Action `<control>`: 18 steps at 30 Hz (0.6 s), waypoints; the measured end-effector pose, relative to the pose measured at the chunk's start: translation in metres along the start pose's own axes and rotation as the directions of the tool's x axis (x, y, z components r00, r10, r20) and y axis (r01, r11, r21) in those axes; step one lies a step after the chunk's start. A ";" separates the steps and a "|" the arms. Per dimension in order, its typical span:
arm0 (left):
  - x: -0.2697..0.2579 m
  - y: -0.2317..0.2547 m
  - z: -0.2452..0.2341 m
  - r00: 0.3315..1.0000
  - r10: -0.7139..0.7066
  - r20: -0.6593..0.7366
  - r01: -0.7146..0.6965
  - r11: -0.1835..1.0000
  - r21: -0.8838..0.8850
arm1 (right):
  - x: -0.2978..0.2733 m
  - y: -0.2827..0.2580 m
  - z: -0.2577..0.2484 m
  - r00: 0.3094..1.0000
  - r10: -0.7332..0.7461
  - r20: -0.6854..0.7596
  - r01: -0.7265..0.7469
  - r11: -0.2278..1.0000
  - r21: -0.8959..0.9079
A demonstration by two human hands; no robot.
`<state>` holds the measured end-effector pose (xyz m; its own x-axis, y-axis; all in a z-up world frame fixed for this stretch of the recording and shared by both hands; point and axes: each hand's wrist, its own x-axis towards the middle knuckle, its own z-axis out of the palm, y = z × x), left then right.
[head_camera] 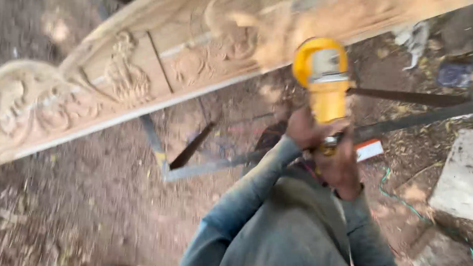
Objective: Sanding and smoothing carved and flat wooden boards using an angle grinder.
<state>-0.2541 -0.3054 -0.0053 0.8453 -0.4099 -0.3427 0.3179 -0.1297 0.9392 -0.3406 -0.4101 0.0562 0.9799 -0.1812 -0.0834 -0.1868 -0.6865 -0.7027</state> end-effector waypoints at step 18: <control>-0.154 -0.081 -0.177 0.628 -0.696 -0.349 0.230 0.594 -0.771 | 0.036 -0.118 0.110 0.583 -0.213 0.784 0.211 0.972 0.107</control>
<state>-0.3343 -0.0723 -0.0322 0.4594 0.1476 -0.8759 0.7146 0.5242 0.4631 -0.2758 -0.2581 0.0578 0.6659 0.5929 -0.4528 0.0329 -0.6297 -0.7762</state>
